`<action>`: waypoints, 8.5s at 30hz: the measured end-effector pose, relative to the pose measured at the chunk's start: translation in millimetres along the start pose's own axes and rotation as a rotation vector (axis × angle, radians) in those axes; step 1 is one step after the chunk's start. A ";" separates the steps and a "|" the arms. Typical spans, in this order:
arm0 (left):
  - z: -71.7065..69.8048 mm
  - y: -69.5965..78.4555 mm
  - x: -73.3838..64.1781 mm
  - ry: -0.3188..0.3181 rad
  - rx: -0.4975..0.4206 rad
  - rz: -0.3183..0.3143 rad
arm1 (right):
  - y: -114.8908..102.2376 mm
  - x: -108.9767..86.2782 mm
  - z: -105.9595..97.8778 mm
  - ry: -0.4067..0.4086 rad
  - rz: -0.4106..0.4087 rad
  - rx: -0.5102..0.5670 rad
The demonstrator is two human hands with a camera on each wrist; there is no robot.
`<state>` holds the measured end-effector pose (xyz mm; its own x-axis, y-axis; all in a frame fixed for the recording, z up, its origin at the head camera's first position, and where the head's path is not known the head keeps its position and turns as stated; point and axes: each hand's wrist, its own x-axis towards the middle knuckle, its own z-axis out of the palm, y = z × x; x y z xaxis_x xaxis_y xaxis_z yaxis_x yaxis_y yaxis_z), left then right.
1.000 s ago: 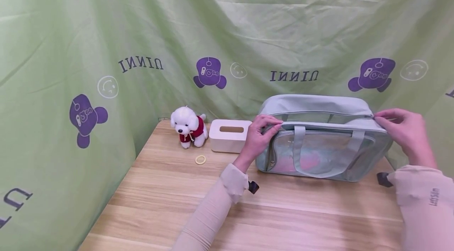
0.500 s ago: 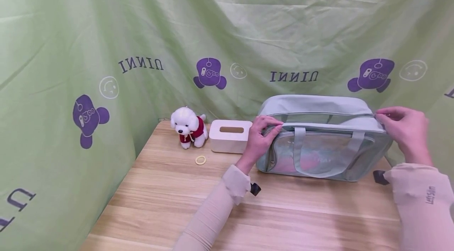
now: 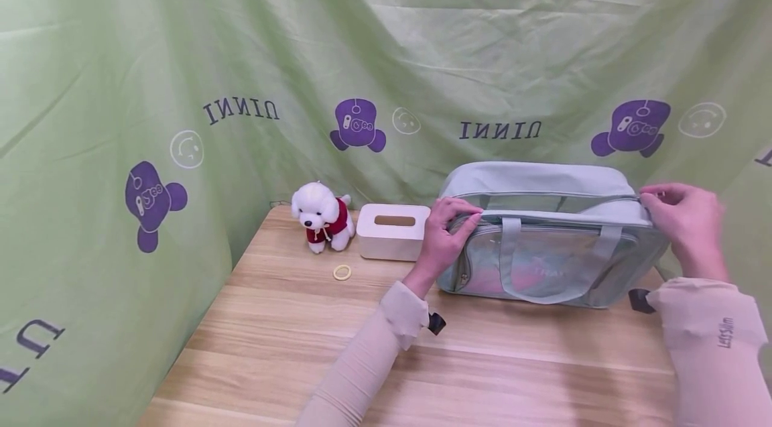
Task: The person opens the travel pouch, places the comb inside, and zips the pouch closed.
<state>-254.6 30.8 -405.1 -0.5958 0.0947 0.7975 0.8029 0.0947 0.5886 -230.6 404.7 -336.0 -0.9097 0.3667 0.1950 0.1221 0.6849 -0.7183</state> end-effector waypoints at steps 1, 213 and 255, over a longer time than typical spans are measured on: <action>0.2 0.3 0.1 0.000 0.004 0.002 | -0.2 -0.5 -0.6 -0.019 0.014 0.002; 5.7 -21.3 69.7 -0.328 0.279 -0.537 | -100.4 -68.9 125.0 0.060 -0.581 0.144; -43.6 -46.8 57.0 -0.264 0.181 -0.544 | -93.3 -68.0 131.8 0.140 -0.612 0.156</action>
<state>-325.3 -11.4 -381.5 -0.9214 0.2248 0.3170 0.3810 0.3622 0.8507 -232.4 232.9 -370.4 -0.7352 0.0247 0.6774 -0.4707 0.7005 -0.5364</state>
